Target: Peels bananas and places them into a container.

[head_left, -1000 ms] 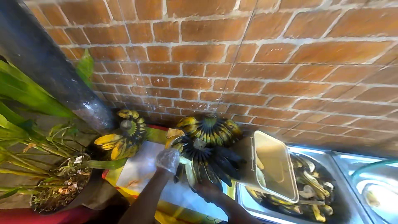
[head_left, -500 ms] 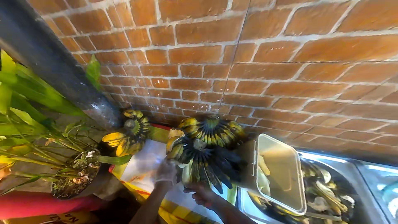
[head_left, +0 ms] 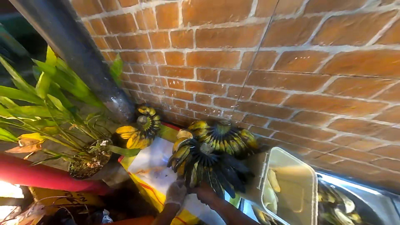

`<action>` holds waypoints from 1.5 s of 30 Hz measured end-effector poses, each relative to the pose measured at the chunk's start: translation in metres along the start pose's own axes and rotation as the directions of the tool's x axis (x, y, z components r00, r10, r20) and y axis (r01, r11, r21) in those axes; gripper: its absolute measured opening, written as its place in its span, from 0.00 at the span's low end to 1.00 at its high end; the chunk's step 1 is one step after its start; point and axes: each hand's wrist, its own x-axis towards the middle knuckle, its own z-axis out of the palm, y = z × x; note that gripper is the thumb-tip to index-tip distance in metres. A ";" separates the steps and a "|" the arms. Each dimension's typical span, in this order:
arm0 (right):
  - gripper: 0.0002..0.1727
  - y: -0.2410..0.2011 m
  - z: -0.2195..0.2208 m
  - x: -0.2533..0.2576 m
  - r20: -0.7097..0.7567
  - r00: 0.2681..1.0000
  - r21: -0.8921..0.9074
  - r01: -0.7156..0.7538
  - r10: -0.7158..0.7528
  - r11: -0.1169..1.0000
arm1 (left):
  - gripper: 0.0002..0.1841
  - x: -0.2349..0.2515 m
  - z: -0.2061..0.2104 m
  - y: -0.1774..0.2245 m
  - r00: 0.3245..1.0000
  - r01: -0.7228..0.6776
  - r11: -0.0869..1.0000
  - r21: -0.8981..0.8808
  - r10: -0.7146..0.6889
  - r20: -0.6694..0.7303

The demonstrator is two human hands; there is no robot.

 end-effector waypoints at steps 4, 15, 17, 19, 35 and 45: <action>0.26 0.002 -0.012 0.006 0.054 0.999 -0.169 0.017 -0.008 0.985 | 0.24 -0.005 0.013 0.002 0.997 0.042 0.997 0.059 -0.037 -0.074; 0.26 0.000 -0.021 0.007 0.108 0.994 -0.107 0.008 0.003 0.994 | 0.20 0.019 0.033 -0.016 0.994 0.028 0.995 -0.095 -0.037 -0.099; 0.23 0.005 -0.026 0.012 0.145 0.989 -0.106 0.010 0.006 0.994 | 0.17 0.023 0.042 -0.029 0.997 -0.011 0.926 -0.378 -0.017 -0.071; 0.19 0.009 -0.029 0.013 0.169 0.986 -0.094 0.014 0.002 0.996 | 0.14 0.027 0.049 -0.041 0.999 -0.035 0.775 -0.630 0.029 -0.020; 0.23 0.008 -0.033 0.005 0.187 0.972 -0.253 0.188 -0.142 0.949 | 0.22 -0.014 0.036 0.014 0.988 0.082 0.941 0.328 -0.034 -0.149; 0.21 0.032 -0.044 -0.004 0.287 0.930 -0.148 0.279 -0.229 0.949 | 0.19 0.009 0.038 0.008 0.994 -0.110 0.934 -0.339 0.094 -0.062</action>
